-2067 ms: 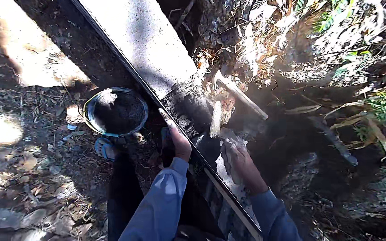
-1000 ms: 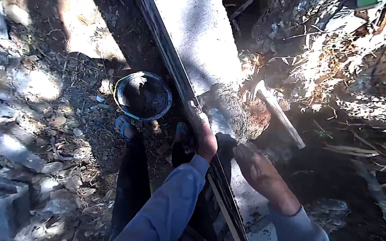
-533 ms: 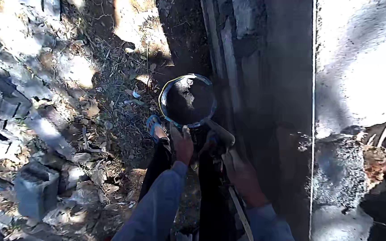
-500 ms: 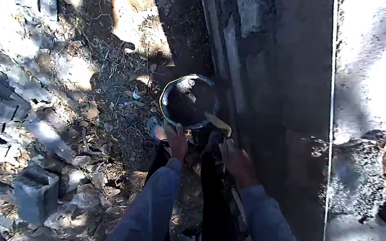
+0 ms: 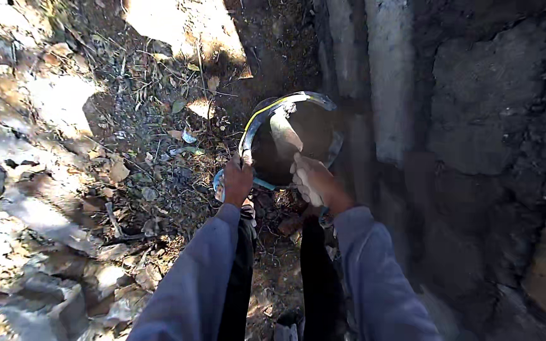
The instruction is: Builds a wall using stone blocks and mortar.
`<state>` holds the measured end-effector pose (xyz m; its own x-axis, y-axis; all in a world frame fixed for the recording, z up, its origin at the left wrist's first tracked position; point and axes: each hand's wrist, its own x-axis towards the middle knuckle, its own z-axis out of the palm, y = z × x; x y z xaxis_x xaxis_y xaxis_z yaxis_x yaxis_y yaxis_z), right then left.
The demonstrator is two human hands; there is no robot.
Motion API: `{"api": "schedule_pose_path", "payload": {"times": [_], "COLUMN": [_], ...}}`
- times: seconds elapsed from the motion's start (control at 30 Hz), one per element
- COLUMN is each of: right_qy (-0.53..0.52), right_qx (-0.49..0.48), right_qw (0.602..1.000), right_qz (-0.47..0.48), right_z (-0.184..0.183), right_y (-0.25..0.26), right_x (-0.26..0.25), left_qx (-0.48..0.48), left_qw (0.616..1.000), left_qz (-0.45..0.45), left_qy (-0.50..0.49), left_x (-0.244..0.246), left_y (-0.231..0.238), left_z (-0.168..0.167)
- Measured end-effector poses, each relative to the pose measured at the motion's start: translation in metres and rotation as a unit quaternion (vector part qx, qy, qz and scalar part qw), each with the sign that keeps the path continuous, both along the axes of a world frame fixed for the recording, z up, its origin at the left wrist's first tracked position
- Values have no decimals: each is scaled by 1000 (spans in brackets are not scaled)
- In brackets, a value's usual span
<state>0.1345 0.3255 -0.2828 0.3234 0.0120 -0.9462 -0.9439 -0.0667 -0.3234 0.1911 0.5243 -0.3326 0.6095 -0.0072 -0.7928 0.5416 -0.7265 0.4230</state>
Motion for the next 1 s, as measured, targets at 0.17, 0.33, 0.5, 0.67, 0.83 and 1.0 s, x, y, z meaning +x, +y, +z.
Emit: {"api": "schedule_pose_path", "payload": {"times": [0.17, 0.33, 0.5, 0.67, 0.83, 1.0], "right_qy": [87, 79, 80, -44, -64, -100], "right_qx": [65, -192, -189, -120, -8, 8], "right_qw": [993, 936, 932, 946, 984, 993], "right_qz": [43, 285, 300, 299, 169, 57], "right_z": [-55, -4, -65, -68, -35, 53], "right_y": [22, -3, 37, 20, 3, -5], "right_x": [-15, -26, -7, -14, -28, -52], "left_qx": [15, -2, -15, -36, -64, -83], "left_qw": [999, 999, 999, 998, 991, 985], "left_qz": [-15, -25, 8, 24, 94, 130], "left_qy": [38, 22, 34, 34, 74, -70], "left_x": [15, 14, 14, 12, 19, 9], "left_y": [-4, -2, -6, -3, -7, 0], "left_z": [8, 2, 2, -8, 16, 75]}}
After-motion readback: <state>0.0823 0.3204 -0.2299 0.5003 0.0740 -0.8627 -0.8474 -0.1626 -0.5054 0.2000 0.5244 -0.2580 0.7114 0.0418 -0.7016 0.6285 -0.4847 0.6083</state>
